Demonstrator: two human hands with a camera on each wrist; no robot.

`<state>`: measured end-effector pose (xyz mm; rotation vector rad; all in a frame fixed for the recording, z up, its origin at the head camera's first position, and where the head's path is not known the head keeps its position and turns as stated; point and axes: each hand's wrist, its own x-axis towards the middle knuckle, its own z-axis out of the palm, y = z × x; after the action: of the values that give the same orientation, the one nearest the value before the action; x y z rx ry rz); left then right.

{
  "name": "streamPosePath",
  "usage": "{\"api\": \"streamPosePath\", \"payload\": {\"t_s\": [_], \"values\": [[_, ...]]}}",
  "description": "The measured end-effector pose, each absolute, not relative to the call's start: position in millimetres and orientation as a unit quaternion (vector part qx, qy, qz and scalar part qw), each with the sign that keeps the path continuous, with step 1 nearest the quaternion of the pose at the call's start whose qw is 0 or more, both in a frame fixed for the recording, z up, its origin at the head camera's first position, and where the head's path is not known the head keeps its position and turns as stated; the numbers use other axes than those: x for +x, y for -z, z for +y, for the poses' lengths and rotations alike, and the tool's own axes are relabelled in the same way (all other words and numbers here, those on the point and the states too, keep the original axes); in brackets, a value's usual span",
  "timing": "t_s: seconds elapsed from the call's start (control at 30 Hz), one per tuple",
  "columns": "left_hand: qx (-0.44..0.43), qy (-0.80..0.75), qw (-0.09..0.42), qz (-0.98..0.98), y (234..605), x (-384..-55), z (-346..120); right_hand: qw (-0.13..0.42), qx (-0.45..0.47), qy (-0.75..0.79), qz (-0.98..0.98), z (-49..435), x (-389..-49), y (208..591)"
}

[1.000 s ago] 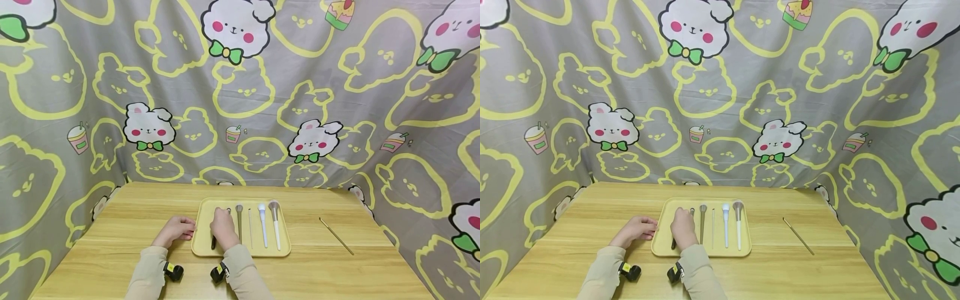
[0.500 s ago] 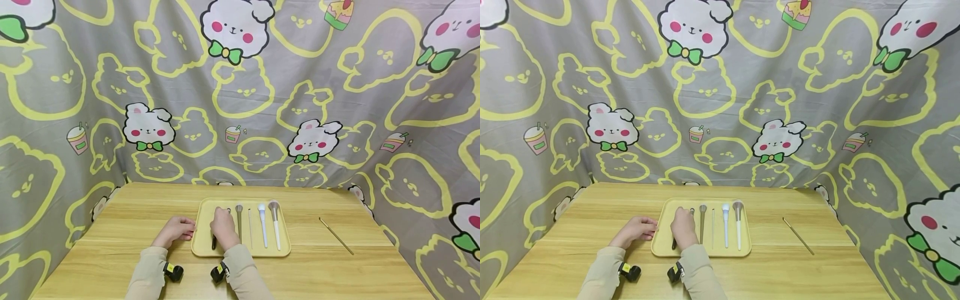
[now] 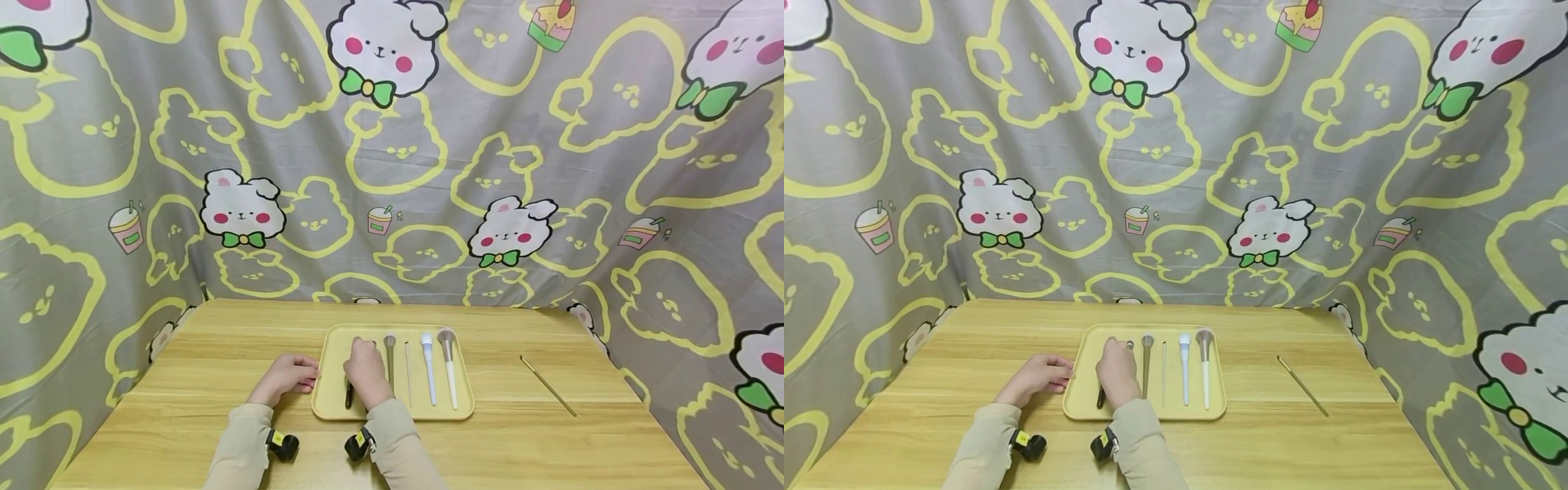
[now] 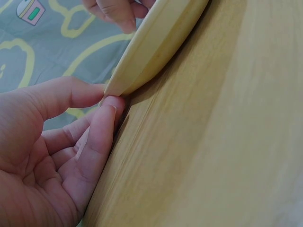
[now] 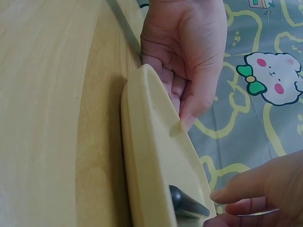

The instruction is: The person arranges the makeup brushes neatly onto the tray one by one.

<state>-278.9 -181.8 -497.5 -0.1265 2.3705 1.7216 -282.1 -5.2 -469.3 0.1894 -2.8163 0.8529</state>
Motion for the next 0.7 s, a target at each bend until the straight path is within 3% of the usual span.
{"api": "streamPosePath", "payload": {"t_s": [0.7], "values": [[-0.042, -0.572, 0.100, 0.813, 497.0, -276.9, -181.5, 0.103, 0.091, -0.300, -0.944, 15.2, -272.9, 450.5]]}}
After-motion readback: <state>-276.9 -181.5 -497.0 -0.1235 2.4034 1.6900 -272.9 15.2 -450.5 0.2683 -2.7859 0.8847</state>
